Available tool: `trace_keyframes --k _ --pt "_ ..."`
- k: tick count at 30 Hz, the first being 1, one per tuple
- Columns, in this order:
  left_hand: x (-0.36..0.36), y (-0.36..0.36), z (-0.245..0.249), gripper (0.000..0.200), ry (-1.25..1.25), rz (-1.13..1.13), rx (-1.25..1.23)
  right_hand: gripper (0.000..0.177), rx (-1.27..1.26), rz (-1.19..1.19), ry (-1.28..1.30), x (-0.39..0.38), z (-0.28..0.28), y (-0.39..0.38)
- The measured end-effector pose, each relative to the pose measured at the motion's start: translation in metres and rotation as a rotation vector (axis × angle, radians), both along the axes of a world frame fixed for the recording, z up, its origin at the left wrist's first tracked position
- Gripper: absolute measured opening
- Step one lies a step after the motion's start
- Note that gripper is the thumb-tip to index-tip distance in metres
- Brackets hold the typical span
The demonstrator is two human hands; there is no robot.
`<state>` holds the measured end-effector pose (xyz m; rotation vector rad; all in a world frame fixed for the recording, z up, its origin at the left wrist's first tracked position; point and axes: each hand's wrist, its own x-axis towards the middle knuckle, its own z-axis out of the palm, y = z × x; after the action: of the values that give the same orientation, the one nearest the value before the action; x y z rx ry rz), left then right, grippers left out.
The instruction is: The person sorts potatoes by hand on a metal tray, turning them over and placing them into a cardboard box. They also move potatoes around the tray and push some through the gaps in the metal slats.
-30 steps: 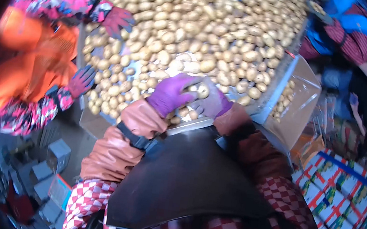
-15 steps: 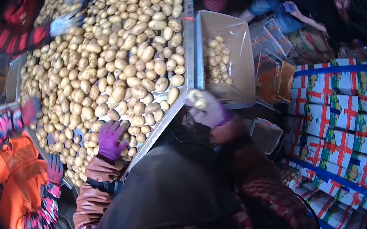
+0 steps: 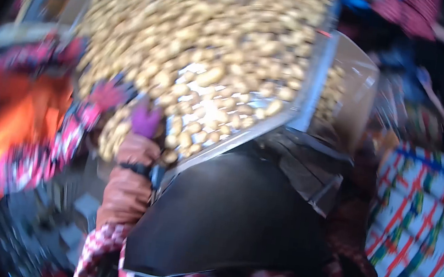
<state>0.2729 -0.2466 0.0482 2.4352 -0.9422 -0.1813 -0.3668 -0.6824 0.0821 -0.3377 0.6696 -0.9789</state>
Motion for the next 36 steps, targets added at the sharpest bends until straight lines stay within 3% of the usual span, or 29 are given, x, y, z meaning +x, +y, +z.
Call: trace_keyframes --k 1,4,5,6,7,8,10,14,18,21,22,24,26,27,30,33,36 --pt "-0.022 -0.001 0.015 0.056 -0.123 -0.067 0.095 0.042 0.026 0.075 -0.043 0.025 -0.004 0.002" --pt "-0.059 0.024 0.045 0.054 -0.145 -0.177 0.001 0.046 0.062 0.373 -0.185 0.111 -0.020 0.018" --pt "-0.069 0.035 0.055 0.055 -0.086 -0.192 -0.015 0.055 0.156 0.228 -0.111 0.159 0.000 0.043" --pt "-0.078 0.046 0.060 0.055 -0.017 -0.212 -0.028 0.054 0.125 0.402 -0.046 0.186 0.003 0.046" --pt "-0.081 0.061 0.051 0.057 0.080 -0.241 0.119 0.054 0.074 0.579 0.014 0.212 0.006 0.049" --pt "-0.095 0.072 0.045 0.050 -0.038 -0.185 0.001 0.052 0.149 0.713 -0.124 0.245 0.036 0.071" --pt "-0.102 0.084 0.050 0.048 0.050 -0.073 0.012 0.048 0.034 0.895 0.080 0.285 0.041 0.083" --pt "-0.107 0.104 0.042 0.045 0.000 -0.054 -0.034 0.039 -0.313 1.265 0.603 0.362 0.082 0.122" --pt "-0.107 0.120 0.044 0.045 0.024 0.095 0.003 0.038 -0.228 1.557 0.555 0.404 0.085 0.153" --pt "-0.102 0.139 0.032 0.046 0.051 0.260 0.004 0.035 -0.362 1.571 0.558 0.428 0.074 0.178" --pt "-0.098 0.140 0.029 0.045 0.077 0.268 -0.063 0.032 -0.561 1.598 0.600 0.442 0.074 0.190" --pt "-0.091 0.138 0.025 0.044 0.127 0.285 -0.186 0.031 -0.568 1.669 0.717 0.467 0.086 0.219" --pt "-0.088 0.137 0.030 0.046 0.247 0.345 -0.256 0.031 -1.461 1.576 0.449 0.488 0.049 0.240" --pt "-0.088 0.138 0.028 0.046 0.250 0.363 -0.285 0.033 -1.899 1.345 0.320 0.498 0.024 0.250" --pt "-0.091 0.152 0.017 0.043 0.202 0.490 -0.361 0.040 -2.424 1.356 0.795 0.501 0.005 0.278" --pt "-0.097 0.169 0.004 0.039 0.301 0.688 -0.537 0.049 -2.444 1.389 0.853 0.503 0.017 0.285" --pt "-0.097 0.166 0.018 0.041 0.287 0.701 -0.471 0.058 -2.374 1.495 0.903 0.513 0.031 0.293"
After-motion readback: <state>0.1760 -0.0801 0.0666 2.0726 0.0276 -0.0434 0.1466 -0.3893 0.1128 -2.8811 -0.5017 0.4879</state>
